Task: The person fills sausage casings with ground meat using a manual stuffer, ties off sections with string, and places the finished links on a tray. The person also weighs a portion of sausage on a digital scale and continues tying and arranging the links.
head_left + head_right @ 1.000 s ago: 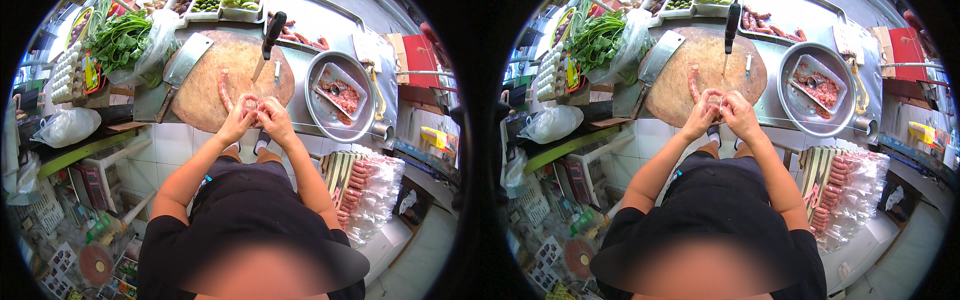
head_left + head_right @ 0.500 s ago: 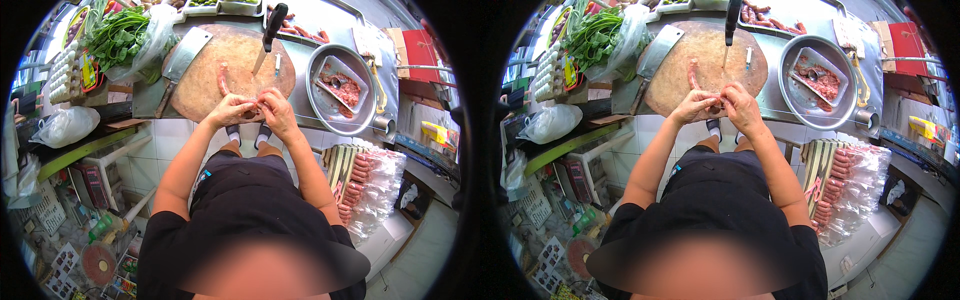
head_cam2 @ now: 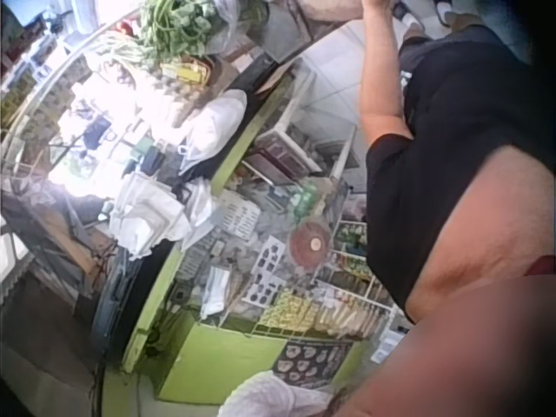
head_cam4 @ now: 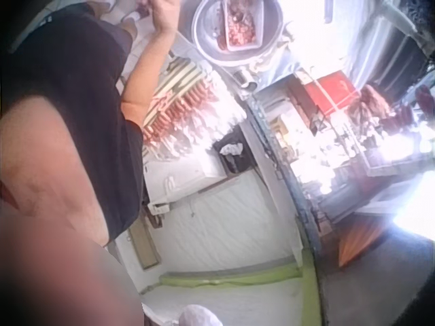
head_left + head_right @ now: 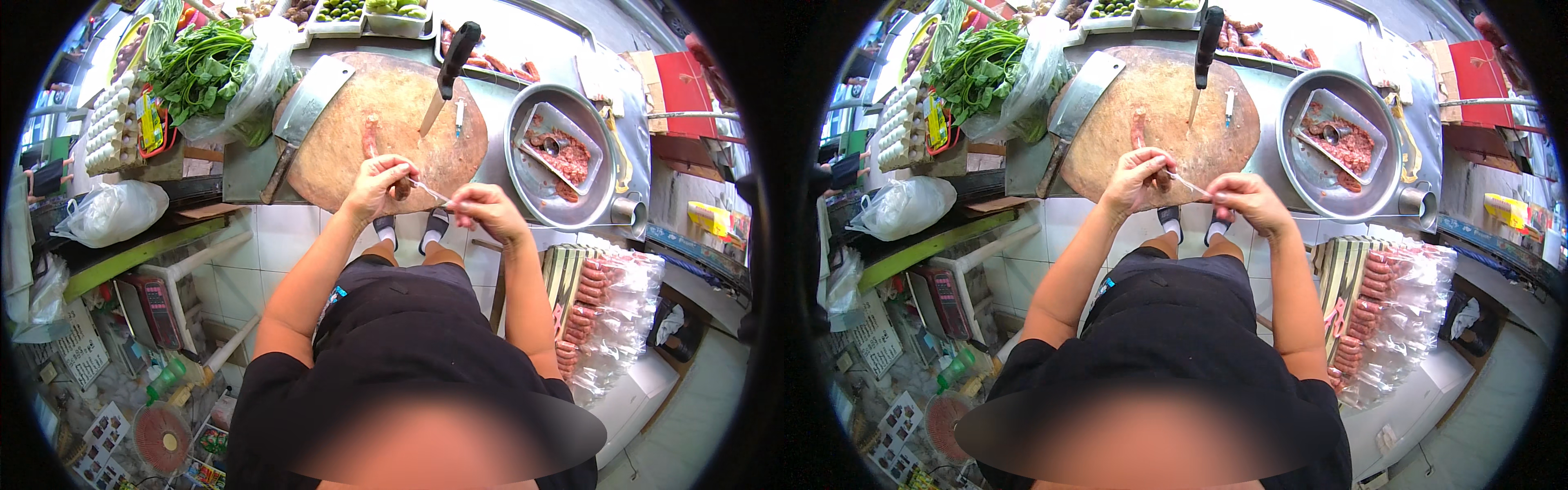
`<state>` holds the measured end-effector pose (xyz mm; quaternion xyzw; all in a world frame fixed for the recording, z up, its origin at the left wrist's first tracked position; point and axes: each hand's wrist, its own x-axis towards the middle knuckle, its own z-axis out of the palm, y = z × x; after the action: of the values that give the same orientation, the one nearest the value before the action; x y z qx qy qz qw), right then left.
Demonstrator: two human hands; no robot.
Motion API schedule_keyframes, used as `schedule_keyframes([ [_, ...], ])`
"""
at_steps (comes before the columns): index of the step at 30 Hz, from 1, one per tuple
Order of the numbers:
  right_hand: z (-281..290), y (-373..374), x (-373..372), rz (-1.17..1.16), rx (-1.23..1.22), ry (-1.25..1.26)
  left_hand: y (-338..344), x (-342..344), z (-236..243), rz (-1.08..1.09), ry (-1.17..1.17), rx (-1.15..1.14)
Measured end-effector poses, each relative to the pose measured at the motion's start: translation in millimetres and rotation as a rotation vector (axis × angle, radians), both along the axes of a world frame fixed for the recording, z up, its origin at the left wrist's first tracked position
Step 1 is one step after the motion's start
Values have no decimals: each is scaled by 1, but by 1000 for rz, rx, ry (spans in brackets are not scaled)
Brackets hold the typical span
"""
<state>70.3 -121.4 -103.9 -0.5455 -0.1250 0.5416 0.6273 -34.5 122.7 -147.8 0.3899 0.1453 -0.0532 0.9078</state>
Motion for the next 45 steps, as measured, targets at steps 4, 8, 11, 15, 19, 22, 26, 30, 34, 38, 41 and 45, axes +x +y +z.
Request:
schedule_keyframes([
  [4,8,-3,12,-471,409,185,2,-1,-2,194,10,-232],
  [8,-6,13,16,-747,600,445,2,0,4,-94,-49,-142],
  [11,-13,9,31,-755,595,495,-4,-2,10,-181,-3,-48],
  [15,-14,8,52,-956,436,474,-7,-1,11,-256,129,147],
  [19,-22,33,38,-739,248,485,-14,4,7,-290,37,234],
  [22,-26,30,43,-827,302,478,-6,3,5,-168,105,185],
  [26,-37,16,58,-842,273,462,-8,0,-1,-186,113,270],
  [30,-37,8,69,-829,218,376,-6,11,-9,-22,138,295],
  [34,-22,13,78,-615,-75,-288,4,44,-19,7,-94,301],
  [38,-17,27,81,-284,-293,-1245,5,79,-33,-23,-56,459],
  [41,-26,40,85,-144,-428,-1578,2,93,-50,10,-51,567],
  [45,-44,60,94,-97,-524,-1548,10,94,-71,15,26,681],
])
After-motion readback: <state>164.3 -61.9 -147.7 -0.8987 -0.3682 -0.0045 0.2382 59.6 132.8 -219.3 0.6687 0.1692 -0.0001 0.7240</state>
